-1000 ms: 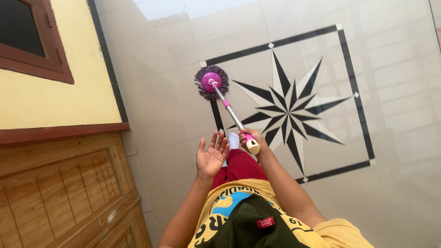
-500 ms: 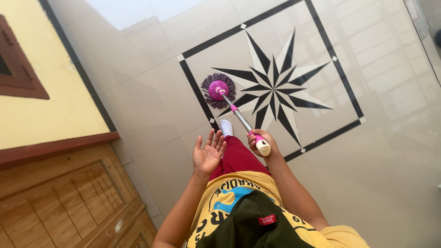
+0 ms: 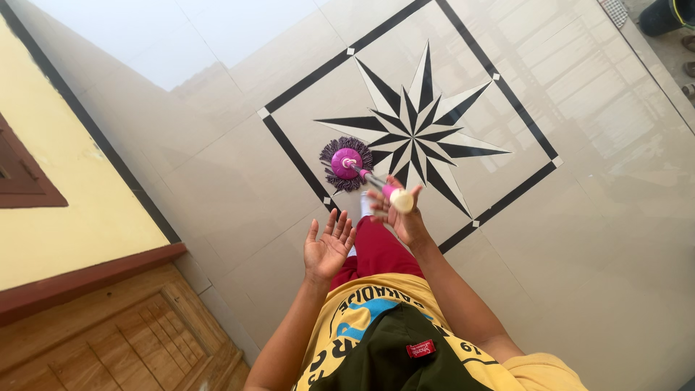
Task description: The person is mopping a tiled floor using a spin mop. They move the mop head in circular and side-to-side motions across the floor, then walk towards a bucket.
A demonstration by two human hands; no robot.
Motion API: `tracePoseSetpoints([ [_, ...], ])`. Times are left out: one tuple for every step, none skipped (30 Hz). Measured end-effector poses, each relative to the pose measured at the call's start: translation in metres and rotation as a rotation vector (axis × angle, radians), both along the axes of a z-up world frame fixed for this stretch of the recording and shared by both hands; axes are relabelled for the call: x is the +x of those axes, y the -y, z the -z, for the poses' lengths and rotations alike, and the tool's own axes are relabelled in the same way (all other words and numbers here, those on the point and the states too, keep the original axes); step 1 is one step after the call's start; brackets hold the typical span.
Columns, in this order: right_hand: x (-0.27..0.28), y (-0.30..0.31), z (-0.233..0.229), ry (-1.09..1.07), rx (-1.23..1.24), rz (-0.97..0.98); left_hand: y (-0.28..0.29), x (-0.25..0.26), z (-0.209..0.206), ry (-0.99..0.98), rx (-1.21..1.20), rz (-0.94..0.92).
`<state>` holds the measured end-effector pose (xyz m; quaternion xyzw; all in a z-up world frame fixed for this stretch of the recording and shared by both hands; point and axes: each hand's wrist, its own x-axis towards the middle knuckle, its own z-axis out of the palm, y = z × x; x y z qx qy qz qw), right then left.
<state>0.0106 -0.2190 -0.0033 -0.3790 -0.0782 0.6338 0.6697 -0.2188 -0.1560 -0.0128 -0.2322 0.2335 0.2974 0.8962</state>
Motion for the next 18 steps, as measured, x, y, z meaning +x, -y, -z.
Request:
tracePoseSetpoints([
  [0.000, -0.006, -0.002, -0.002, 0.013, 0.055, 0.000, 0.000, 0.002, 0.004, 0.004, 0.000],
  [0.002, -0.013, -0.002, -0.004, 0.027, 0.110, -0.002, 0.001, 0.003, 0.007, 0.008, 0.001],
  [0.004, -0.017, 0.000, -0.007, 0.038, 0.165, -0.001, 0.000, 0.005, 0.010, 0.008, 0.002],
  [0.007, -0.019, 0.003, 0.058, 0.108, 0.139, 0.000, -0.001, 0.005, 0.007, 0.002, 0.005],
  [0.012, -0.024, 0.009, 0.125, 0.182, 0.113, -0.002, 0.000, 0.006, 0.006, 0.000, 0.008],
  [0.017, -0.029, 0.017, 0.191, 0.256, 0.086, -0.004, 0.001, 0.007, 0.006, -0.003, 0.011],
  [0.021, -0.036, 0.026, 0.335, 0.169, 0.084, -0.005, 0.002, 0.008, 0.009, -0.004, 0.014],
  [0.025, -0.044, 0.034, 0.477, 0.080, 0.082, -0.007, 0.004, 0.009, 0.013, -0.005, 0.017],
  [0.028, -0.048, 0.040, 0.616, -0.013, 0.077, -0.008, 0.005, 0.009, 0.015, -0.008, 0.019],
  [0.030, -0.052, 0.044, 0.698, -0.136, 0.090, -0.010, 0.007, 0.009, 0.011, -0.009, 0.013],
  [0.031, -0.056, 0.044, 0.776, -0.261, 0.103, -0.013, 0.010, 0.009, 0.007, -0.011, 0.008],
  [0.033, -0.060, 0.042, 0.851, -0.389, 0.114, -0.016, 0.012, 0.008, 0.002, -0.012, 0.004],
  [0.034, -0.063, 0.036, 1.104, -0.356, 0.154, -0.019, 0.015, 0.007, 0.000, -0.005, -0.006],
  [0.035, -0.064, 0.029, 1.355, -0.317, 0.194, -0.021, 0.018, 0.005, -0.002, 0.003, -0.016],
  [0.037, -0.064, 0.020, 1.608, -0.273, 0.232, -0.024, 0.021, 0.004, -0.003, 0.008, -0.025],
  [0.038, -0.065, 0.013, 1.511, -0.336, 0.163, -0.026, 0.024, 0.002, 0.003, 0.011, -0.034],
  [0.039, -0.066, 0.007, 1.415, -0.399, 0.096, -0.029, 0.028, 0.001, 0.010, 0.014, -0.040],
  [0.041, -0.067, 0.003, 1.317, -0.459, 0.030, -0.031, 0.032, 0.000, 0.018, 0.017, -0.046],
])
